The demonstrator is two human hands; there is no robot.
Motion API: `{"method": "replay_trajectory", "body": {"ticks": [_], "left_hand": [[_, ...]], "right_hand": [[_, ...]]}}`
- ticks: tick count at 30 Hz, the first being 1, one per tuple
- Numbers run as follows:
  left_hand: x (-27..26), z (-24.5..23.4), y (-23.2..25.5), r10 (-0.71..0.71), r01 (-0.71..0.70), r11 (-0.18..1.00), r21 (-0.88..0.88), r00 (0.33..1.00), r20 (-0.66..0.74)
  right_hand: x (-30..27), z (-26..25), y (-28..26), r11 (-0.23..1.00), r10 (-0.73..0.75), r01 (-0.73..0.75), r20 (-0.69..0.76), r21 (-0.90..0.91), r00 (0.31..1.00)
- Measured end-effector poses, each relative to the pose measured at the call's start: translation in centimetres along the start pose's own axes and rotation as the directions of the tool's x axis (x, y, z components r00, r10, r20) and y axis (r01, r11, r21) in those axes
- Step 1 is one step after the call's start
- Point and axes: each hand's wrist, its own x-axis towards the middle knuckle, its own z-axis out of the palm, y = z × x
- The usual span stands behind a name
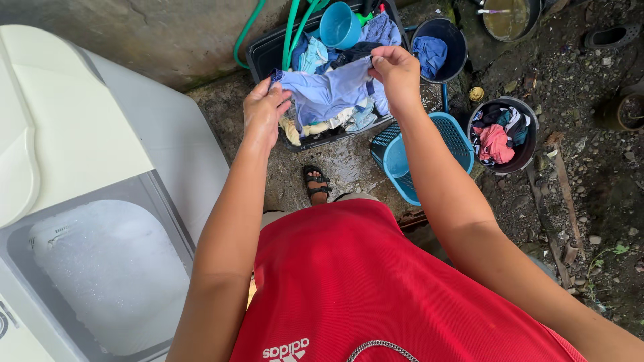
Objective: The person hand-washes clothes by scrubbing, rubbing, and wringing garments in soapy water inside a washing machine basin.
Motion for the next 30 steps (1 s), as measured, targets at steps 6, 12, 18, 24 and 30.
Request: {"method": "replay_trajectory", "body": {"ticks": [6, 12, 18, 24, 30], "left_hand": [[0.7, 0.2, -2.3, 0.007, -0.005, 0.981, 0.192, 1.0, -0.012], [-2.5, 0.3, -2.6, -0.073, 0.086, 0.956, 0.279, 0.996, -0.055], [-4.1, 0.0, -2.5, -0.096, 0.116, 0.968, 0.225, 0.991, -0.096], [-8.0, -3.8, 0.3, 0.043, -0.028, 0.994, 0.105, 0.989, -0.143], [-16.3, -11.0, 3.2, 0.169, -0.179, 0.983, -0.028, 0.963, -0.21]], "right_hand": [[2.7, -1.0, 1.5, 0.995, -0.016, 0.018, 0.018, -0.095, 1.0], [0.9, -0.4, 3.9, 0.972, 0.149, -0.15, -0.018, -0.182, 0.989], [-2.0, 2.7, 4.3, 0.973, 0.165, -0.163, -0.004, -0.16, 0.986], [-4.4, 9.0, 2.9, 0.983, 0.14, -0.117, 0.165, -0.142, 0.976], [-9.8, 21.5, 1.6, 0.99, 0.116, -0.067, 0.432, -0.126, 0.894]]}}
